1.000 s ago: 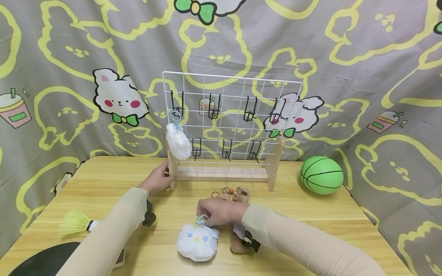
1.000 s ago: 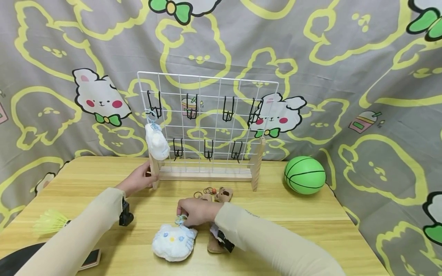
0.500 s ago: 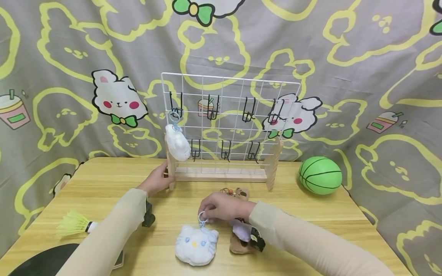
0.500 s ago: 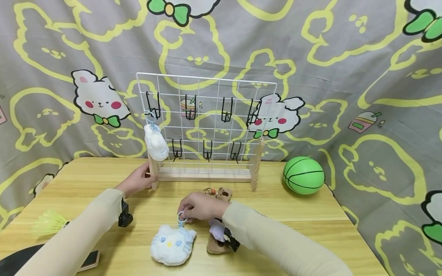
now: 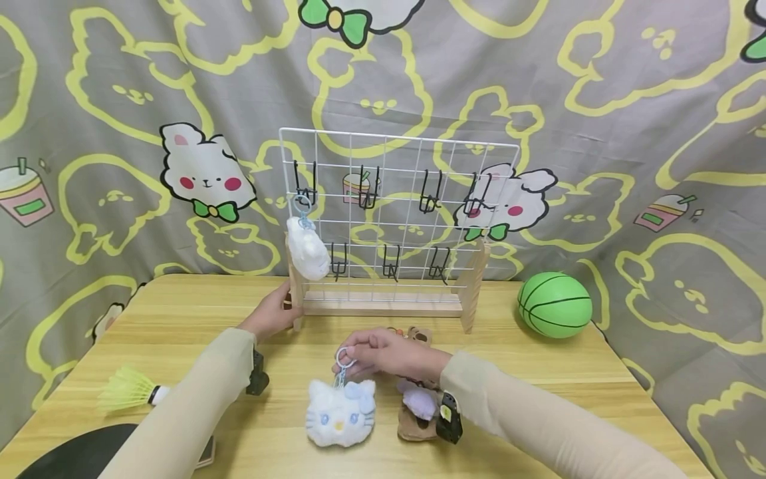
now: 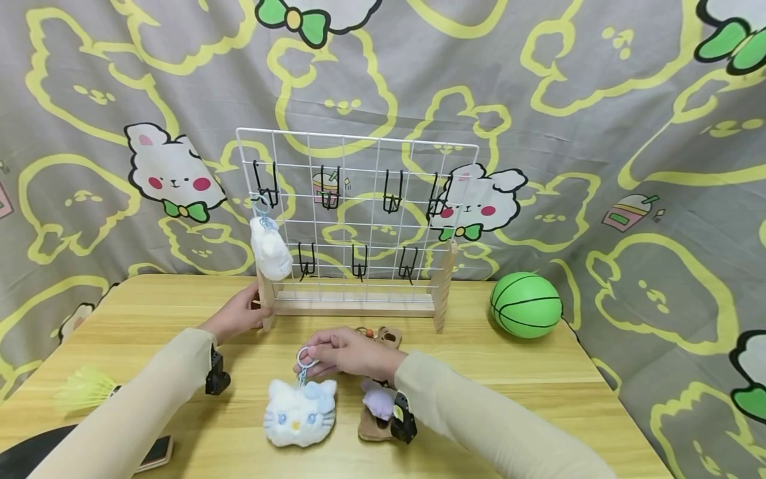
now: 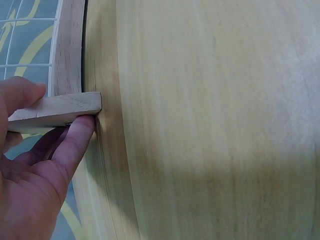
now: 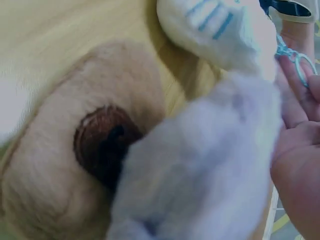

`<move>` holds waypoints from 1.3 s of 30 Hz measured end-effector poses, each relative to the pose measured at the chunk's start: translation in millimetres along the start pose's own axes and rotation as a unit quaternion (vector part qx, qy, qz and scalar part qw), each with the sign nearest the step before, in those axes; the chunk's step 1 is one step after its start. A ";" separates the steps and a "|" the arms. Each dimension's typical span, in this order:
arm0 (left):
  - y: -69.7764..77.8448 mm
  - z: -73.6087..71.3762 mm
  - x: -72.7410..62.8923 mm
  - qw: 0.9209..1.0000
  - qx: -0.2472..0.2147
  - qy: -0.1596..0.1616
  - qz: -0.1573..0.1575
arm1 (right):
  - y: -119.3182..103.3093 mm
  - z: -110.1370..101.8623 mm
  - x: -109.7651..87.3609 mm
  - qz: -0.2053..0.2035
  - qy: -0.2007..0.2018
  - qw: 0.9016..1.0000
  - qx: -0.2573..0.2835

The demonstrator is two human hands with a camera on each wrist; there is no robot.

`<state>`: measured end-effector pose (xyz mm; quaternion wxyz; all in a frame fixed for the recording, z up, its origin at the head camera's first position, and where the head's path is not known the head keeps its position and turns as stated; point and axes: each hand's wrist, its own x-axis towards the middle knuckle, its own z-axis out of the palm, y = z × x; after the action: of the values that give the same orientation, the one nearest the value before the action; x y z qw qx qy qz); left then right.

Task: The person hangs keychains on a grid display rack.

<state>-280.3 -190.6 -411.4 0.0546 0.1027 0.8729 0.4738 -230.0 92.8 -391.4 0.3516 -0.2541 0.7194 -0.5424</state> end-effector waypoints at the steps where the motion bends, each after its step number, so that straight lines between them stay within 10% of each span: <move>1: 0.0 0.1 0.1 1.000 -0.001 0.000 0.000 | -0.9 0.3 0.1 0.002 0.002 1.000 0.014; 11: -0.8 0.0 1.0 1.000 -0.001 0.000 -0.002 | -16.0 -3.8 -1.0 -0.037 0.024 0.997 0.058; 19: 0.1 1.0 3.2 1.000 0.002 -0.002 -0.005 | -60.1 -17.2 -11.1 -0.120 0.076 0.990 -0.011; 39: -1.0 0.0 1.3 1.000 -0.001 -0.002 -0.005 | -142.7 -43.9 -4.8 -0.291 0.303 0.908 -0.001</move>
<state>-281.8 -190.9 -412.2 0.0590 0.0993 0.8726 0.4745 -263.5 82.4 -246.2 -0.0569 -0.2765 0.6860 -0.6706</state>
